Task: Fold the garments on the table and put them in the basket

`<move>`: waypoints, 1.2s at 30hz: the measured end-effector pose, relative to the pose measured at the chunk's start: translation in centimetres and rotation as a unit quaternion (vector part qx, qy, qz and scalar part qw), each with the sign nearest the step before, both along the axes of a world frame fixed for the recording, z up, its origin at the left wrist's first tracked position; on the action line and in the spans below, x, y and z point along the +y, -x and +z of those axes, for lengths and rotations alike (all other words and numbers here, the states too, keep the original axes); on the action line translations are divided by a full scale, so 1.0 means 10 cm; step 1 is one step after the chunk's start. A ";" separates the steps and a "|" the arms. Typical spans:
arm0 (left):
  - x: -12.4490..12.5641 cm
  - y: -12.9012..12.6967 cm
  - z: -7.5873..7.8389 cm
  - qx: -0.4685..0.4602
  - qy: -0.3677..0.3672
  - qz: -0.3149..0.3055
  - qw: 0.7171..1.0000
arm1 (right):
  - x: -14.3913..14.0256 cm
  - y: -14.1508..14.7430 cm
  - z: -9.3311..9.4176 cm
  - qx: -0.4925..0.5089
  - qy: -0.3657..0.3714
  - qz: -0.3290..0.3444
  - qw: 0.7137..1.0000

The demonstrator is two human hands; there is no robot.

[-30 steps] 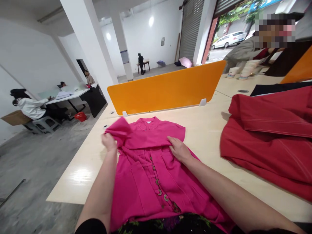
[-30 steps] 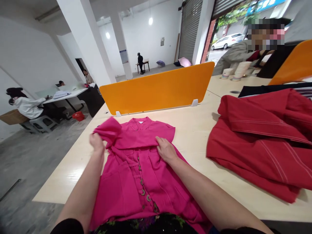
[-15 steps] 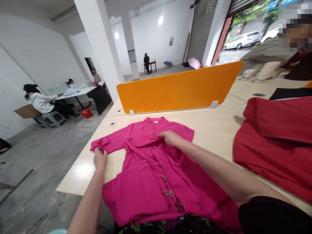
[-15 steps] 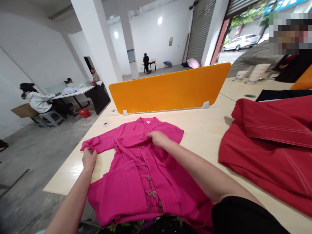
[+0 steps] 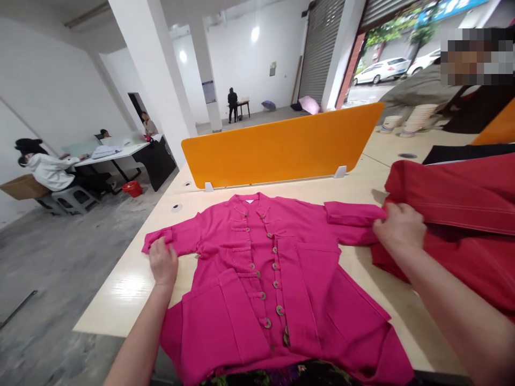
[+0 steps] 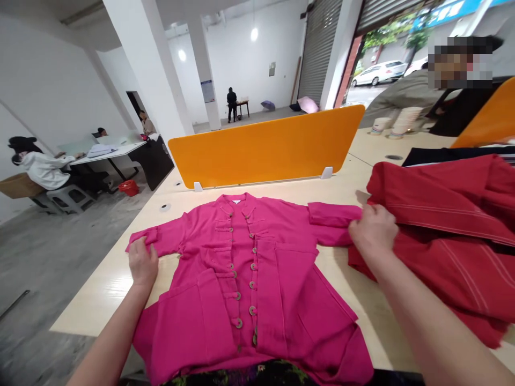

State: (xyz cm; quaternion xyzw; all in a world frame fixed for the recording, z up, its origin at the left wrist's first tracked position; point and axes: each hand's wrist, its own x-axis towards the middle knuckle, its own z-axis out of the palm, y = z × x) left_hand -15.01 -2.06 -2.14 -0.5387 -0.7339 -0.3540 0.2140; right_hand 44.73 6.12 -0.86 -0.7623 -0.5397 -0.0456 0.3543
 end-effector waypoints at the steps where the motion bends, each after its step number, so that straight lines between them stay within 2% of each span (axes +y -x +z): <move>1: 0.06 -0.10 0.03 0.027 0.018 -0.060 0.998 | 0.00 0.20 -0.04 -0.046 -0.030 0.066 0.996; 2: 0.13 -0.22 0.06 0.048 0.051 -0.119 0.990 | 0.01 0.41 -0.07 -0.082 -0.027 0.138 0.987; 4: 0.30 -0.45 0.09 0.071 0.159 -0.196 0.965 | 0.07 0.84 -0.13 -0.141 0.078 0.274 0.948; 5: 0.39 -0.56 0.09 0.074 0.227 -0.207 0.949 | 0.10 1.02 -0.17 -0.161 0.141 0.297 0.931; 7: 0.55 -0.73 0.08 0.072 0.348 -0.180 0.917 | 0.20 1.26 -0.25 -0.184 0.213 0.304 0.910; 10: 0.77 -0.87 0.05 0.072 0.427 -0.134 0.891 | 0.41 1.38 -0.33 -0.192 0.224 0.287 0.911; 16: 1.09 -0.90 0.09 0.061 0.428 -0.110 0.895 | 0.74 1.39 -0.32 -0.164 0.202 0.253 0.932; 19: 1.13 -0.87 0.14 0.065 0.396 -0.106 0.910 | 0.74 1.37 -0.30 -0.139 0.152 0.241 0.948; 22: 1.15 -0.79 0.19 0.067 0.361 -0.078 0.927 | 0.67 1.33 -0.27 -0.106 0.099 0.191 0.971; 24: 1.18 -0.75 0.23 0.072 0.360 -0.065 0.928 | 0.64 1.31 -0.25 -0.108 0.085 0.188 0.972; 27: 1.28 -0.72 0.27 0.078 0.400 -0.081 0.910 | 0.65 1.32 -0.23 -0.124 0.116 0.226 0.959; 30: 1.38 -0.74 0.26 0.084 0.426 -0.094 0.896 | 0.71 1.36 -0.22 -0.129 0.170 0.217 0.953; 36: 1.55 -0.86 0.21 0.102 0.405 -0.074 0.906 | 0.93 1.42 -0.21 -0.132 0.178 0.172 0.960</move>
